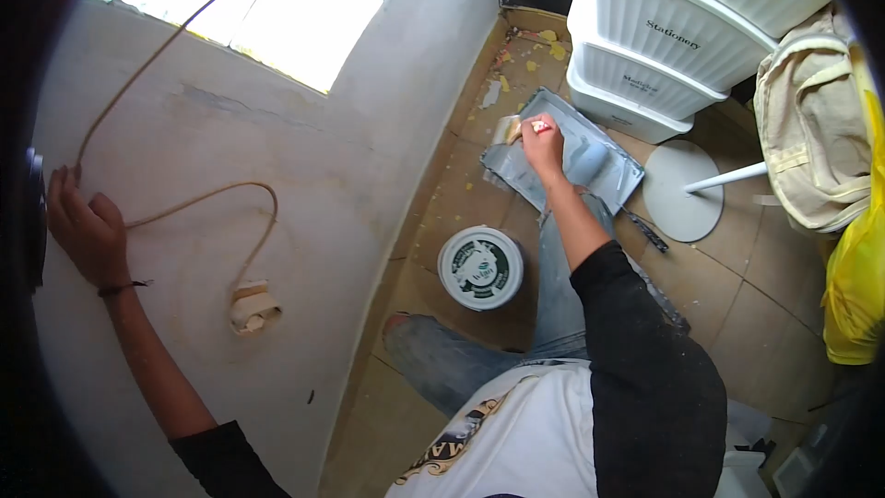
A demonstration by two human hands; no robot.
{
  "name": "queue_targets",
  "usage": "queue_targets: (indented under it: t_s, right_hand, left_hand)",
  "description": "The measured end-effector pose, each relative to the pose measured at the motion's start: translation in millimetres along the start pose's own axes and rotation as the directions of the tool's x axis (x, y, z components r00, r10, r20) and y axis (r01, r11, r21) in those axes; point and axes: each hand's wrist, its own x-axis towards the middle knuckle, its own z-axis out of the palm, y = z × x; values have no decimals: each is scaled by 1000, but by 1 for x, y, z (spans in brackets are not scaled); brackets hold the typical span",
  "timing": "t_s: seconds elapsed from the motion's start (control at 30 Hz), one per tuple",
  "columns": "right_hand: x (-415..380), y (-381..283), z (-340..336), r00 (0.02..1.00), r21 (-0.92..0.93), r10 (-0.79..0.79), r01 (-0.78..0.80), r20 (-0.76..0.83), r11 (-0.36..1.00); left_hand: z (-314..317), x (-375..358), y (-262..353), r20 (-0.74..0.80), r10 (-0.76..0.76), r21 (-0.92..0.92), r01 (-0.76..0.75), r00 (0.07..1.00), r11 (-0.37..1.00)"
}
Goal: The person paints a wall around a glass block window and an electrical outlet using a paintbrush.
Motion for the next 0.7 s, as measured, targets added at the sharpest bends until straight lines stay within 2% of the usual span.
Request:
queue_targets:
  t_s: [0.03,0.07,0.13,0.2,0.27,0.3,0.33,0.4,0.47,0.53,0.57,0.6,0.67,0.7]
  right_hand:
    - [12,2,-9,992,-336,-58,18,-109,942]
    - [19,6,-13,993,-354,-60,22,-98,935]
    - [33,27,-16,996,-630,-26,-32,-83,776]
    - [37,49,-13,997,-641,-59,11,-54,767]
    - [38,55,-11,994,-688,-9,79,106,722]
    - [40,57,-11,991,-671,37,58,125,739]
    - [42,59,-11,990,-674,30,70,135,736]
    - [43,59,-9,1000,-728,8,16,30,686]
    - [44,52,-9,999,-722,-27,51,44,690]
    - [35,45,-6,952,-673,-118,285,283,682]
    - [33,36,-3,919,-729,-98,365,382,579]
    - [32,34,1,917,-726,-93,367,389,582]
    - [31,30,5,810,-707,-86,554,581,440]
    - [28,27,4,807,-706,-80,556,585,438]
  left_hand:
    - [3,-2,-2,6,1,-17,0,1000,1000]
    - [4,-3,-4,15,-1,-8,1,1000,1000]
    - [7,-6,-7,34,-4,10,4,999,1000]
    - [7,-7,-8,41,-6,-8,6,999,1000]
    - [9,-8,-11,55,-8,-27,9,998,1000]
    - [7,-6,-9,39,5,-25,-4,999,1000]
    - [5,-6,-7,35,7,-20,-6,999,1000]
    - [2,-4,-3,29,17,23,-17,999,1000]
    - [0,-2,-2,38,22,72,-25,999,997]
    - [0,-4,-2,53,31,79,-36,998,996]
    - [1,-6,-3,63,39,81,-44,997,996]
    - [3,-6,-5,48,48,90,-52,998,995]
    - [6,-6,-7,36,56,97,-59,998,994]
    - [6,-7,-8,42,61,104,-65,997,992]
